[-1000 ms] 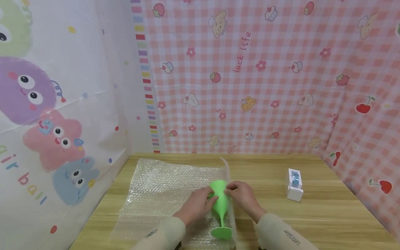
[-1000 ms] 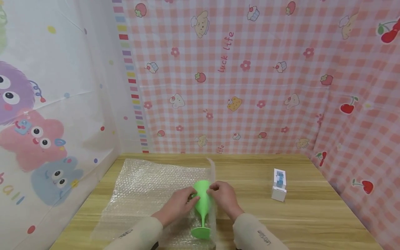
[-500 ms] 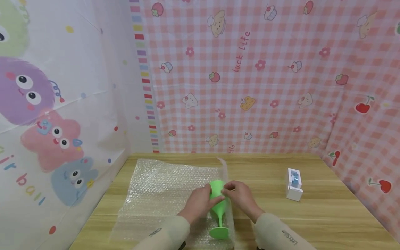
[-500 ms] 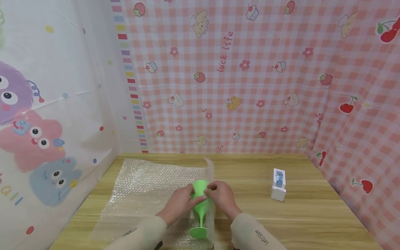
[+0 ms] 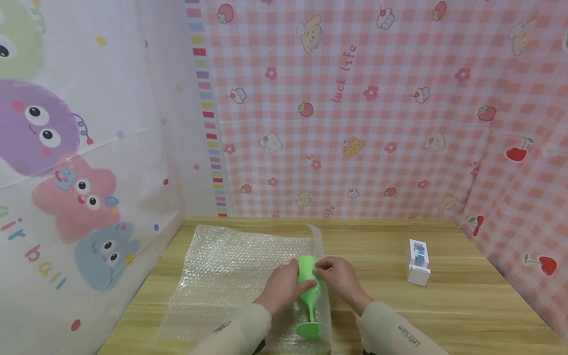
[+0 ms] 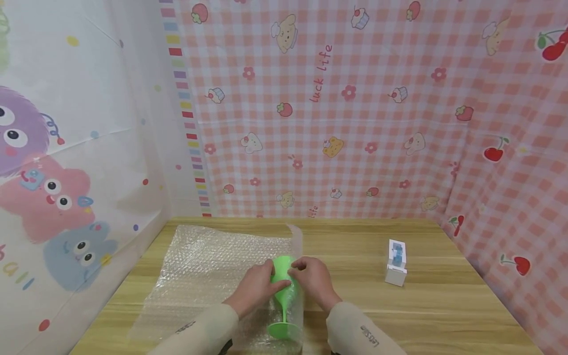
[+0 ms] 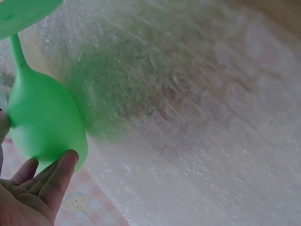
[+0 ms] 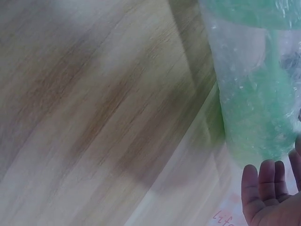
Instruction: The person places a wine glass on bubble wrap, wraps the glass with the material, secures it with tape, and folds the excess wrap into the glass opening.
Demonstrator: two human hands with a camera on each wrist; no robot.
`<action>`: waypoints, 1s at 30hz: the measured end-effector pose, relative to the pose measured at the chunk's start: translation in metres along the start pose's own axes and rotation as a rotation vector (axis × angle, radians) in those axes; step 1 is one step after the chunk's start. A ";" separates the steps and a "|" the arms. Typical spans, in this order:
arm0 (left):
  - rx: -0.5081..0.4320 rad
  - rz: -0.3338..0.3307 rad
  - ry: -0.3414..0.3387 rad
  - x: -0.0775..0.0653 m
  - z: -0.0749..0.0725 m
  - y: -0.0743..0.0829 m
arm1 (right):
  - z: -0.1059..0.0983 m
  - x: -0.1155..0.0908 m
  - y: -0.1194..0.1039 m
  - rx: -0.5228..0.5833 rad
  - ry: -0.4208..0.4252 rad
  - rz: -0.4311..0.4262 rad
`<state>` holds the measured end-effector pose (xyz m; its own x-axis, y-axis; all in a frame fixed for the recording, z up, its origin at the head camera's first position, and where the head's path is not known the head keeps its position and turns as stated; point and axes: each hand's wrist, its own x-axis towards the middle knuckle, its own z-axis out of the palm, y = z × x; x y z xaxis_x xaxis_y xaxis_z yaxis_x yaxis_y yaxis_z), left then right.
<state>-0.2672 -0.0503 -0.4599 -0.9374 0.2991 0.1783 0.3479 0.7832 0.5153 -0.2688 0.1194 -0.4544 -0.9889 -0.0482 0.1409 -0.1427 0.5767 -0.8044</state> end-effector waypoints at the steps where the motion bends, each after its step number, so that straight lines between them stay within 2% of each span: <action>1: -0.006 0.003 0.000 0.000 0.000 0.000 | 0.000 0.000 0.000 -0.006 0.001 -0.018; 7: -0.046 -0.001 -0.008 -0.001 -0.002 -0.003 | -0.003 0.000 0.002 -0.051 -0.032 -0.113; 17: -0.103 -0.043 -0.022 0.000 -0.002 -0.007 | -0.007 0.002 0.011 -0.136 -0.091 -0.282; 24: -0.136 -0.047 -0.061 0.000 -0.002 -0.014 | -0.006 0.004 0.009 -0.149 -0.161 -0.258; 30: -0.146 -0.048 -0.053 -0.001 -0.002 -0.015 | -0.003 0.005 0.007 -0.163 -0.166 -0.260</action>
<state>-0.2715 -0.0630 -0.4661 -0.9495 0.2947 0.1081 0.2934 0.7109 0.6392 -0.2742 0.1262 -0.4577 -0.9157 -0.3349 0.2222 -0.3952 0.6496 -0.6495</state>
